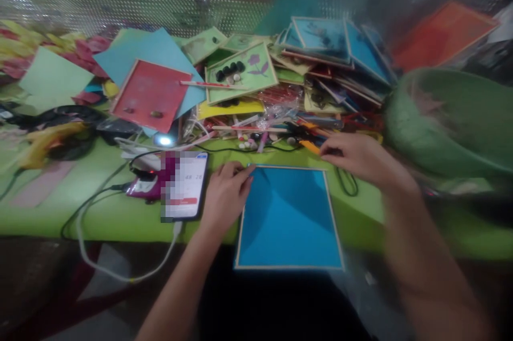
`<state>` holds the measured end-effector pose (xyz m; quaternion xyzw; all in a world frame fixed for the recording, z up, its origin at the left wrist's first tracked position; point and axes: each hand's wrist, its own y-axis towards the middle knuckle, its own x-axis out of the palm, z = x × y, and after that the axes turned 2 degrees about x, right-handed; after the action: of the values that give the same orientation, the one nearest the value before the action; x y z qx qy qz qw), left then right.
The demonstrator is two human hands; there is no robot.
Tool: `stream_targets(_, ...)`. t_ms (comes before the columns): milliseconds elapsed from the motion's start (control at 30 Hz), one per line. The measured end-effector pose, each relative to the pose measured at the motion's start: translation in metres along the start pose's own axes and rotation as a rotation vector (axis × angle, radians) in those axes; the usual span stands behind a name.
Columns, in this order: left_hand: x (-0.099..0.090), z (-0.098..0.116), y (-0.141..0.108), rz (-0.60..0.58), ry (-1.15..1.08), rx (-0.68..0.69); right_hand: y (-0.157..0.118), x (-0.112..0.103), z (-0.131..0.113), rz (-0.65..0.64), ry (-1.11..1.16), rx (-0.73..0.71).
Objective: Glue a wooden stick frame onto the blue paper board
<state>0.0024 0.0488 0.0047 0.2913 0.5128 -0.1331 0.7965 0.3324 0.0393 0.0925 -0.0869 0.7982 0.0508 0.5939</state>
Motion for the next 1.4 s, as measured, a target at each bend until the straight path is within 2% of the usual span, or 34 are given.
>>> stream_targets(133,0.0,0.0,0.0,0.002,-0.017,-0.012,0.004,0.006,0.0,-0.188,-0.096,0.006)
stream_targets(233,0.0,0.001,-0.001,-0.008,-0.041,-0.033,0.004,0.012,0.001,-0.239,-0.128,0.004)
stream_targets(533,-0.002,0.005,-0.002,0.017,-0.117,-0.145,0.004,0.029,0.015,-0.196,-0.159,-0.008)
stream_targets(700,-0.002,0.003,0.0,0.007,-0.114,-0.155,0.003,0.031,0.017,-0.177,-0.146,-0.047)
stream_targets(833,-0.006,0.008,0.002,0.035,-0.1,-0.152,0.004,0.024,0.014,-0.168,-0.137,-0.051)
stream_targets(933,-0.017,0.024,0.013,0.058,-0.111,-0.09,0.003,0.013,0.009,-0.096,-0.111,-0.022)
stream_targets(1033,-0.03,0.042,0.038,-0.003,-0.146,0.033,0.001,0.004,0.002,-0.03,-0.067,-0.017)
stream_targets(1100,-0.037,0.045,0.058,-0.058,-0.185,0.079,0.001,0.001,0.001,-0.03,-0.043,-0.023)
stream_targets(1233,-0.04,0.023,0.086,-0.02,-0.266,-0.076,0.001,0.004,0.006,-0.071,-0.049,-0.014)
stream_targets(1300,-0.035,0.007,0.087,-0.028,-0.3,-0.147,0.002,0.008,0.01,-0.099,-0.05,-0.033)
stream_targets(1400,-0.025,-0.007,0.079,-0.058,-0.303,-0.181,0.002,0.014,0.014,-0.092,-0.046,-0.074)
